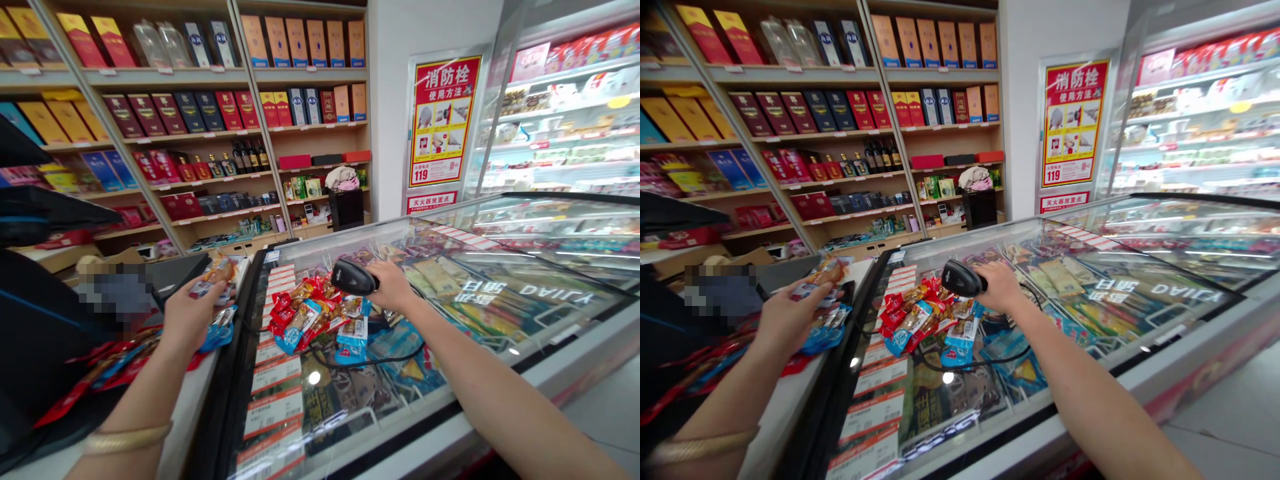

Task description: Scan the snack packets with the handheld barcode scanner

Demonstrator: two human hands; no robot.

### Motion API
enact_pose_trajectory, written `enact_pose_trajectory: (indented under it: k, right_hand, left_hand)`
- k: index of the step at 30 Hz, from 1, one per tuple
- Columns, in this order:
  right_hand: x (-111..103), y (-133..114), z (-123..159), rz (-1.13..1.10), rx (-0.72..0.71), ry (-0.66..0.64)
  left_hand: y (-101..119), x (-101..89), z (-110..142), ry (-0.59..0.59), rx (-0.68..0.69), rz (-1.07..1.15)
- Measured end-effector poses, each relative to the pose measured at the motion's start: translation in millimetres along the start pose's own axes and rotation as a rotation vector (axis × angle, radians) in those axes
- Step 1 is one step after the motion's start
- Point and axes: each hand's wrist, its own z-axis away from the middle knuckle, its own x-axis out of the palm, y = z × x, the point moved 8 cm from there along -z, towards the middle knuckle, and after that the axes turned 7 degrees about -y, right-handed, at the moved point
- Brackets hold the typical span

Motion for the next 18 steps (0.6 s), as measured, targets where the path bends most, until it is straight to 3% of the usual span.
enact_pose_trajectory:
  k: [3, 6, 9, 12, 18]
  right_hand:
    - [-1, 1, 0, -0.006, -0.001, 0.017]
    - [-3, -3, 0, -0.028, -0.013, 0.021]
    - [-7, -12, 0, -0.054, -0.054, 0.007]
    - [-10, -24, -1, -0.077, -0.086, -0.008]
    - [-13, -34, -2, -0.085, -0.104, -0.025]
  left_hand:
    - [0, 41.4, 1, -0.149, -0.021, 0.353]
    - [-7, 64.2, 4, -0.174, 0.008, 0.419]
    - [-14, 69.8, 8, -0.125, 0.133, 0.143]
    - [-16, 78.0, 13, -0.154, 0.304, -0.208]
    - [-13, 88.2, 19, -0.186, 0.493, -0.41]
